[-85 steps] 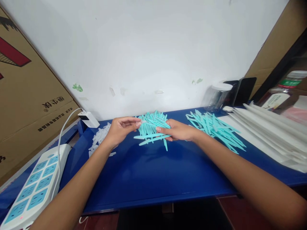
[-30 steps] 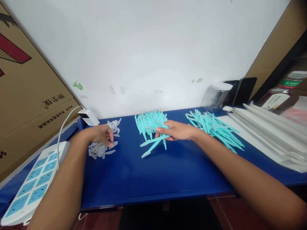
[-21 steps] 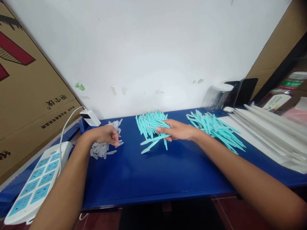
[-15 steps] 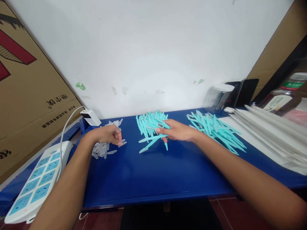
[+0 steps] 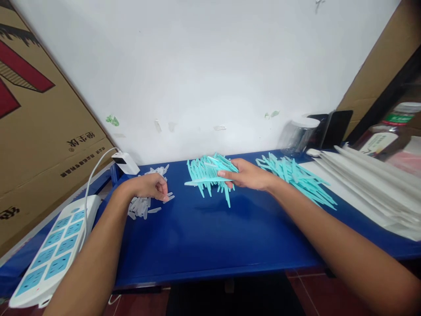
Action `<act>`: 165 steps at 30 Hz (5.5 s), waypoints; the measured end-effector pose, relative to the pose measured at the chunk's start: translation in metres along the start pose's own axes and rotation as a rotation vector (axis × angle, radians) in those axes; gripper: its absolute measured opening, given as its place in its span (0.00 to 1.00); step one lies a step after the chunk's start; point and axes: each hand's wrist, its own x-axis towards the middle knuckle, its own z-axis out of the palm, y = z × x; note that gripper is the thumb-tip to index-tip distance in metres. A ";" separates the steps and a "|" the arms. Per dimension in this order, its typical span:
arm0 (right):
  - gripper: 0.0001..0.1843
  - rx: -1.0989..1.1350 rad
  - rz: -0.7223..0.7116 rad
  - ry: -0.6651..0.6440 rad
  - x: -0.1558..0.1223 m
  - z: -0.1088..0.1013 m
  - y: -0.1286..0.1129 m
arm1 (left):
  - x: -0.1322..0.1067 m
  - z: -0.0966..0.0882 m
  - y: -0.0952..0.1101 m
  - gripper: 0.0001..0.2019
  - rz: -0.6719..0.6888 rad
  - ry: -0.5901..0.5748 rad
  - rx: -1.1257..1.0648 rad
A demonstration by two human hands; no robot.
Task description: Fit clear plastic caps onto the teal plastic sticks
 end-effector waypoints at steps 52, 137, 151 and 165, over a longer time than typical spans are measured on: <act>0.23 -1.211 0.679 0.720 -0.122 -0.094 0.069 | 0.010 0.005 0.005 0.21 0.034 0.034 0.013; 0.15 -0.513 -0.184 0.388 0.007 0.032 0.022 | 0.034 0.074 0.084 0.23 0.338 0.572 -0.942; 0.16 -0.394 -0.200 0.347 0.002 0.040 0.013 | 0.029 0.079 0.088 0.22 0.451 0.583 -0.664; 0.17 -0.237 -0.079 0.229 -0.002 0.033 0.016 | 0.009 0.036 0.049 0.18 0.286 0.177 0.007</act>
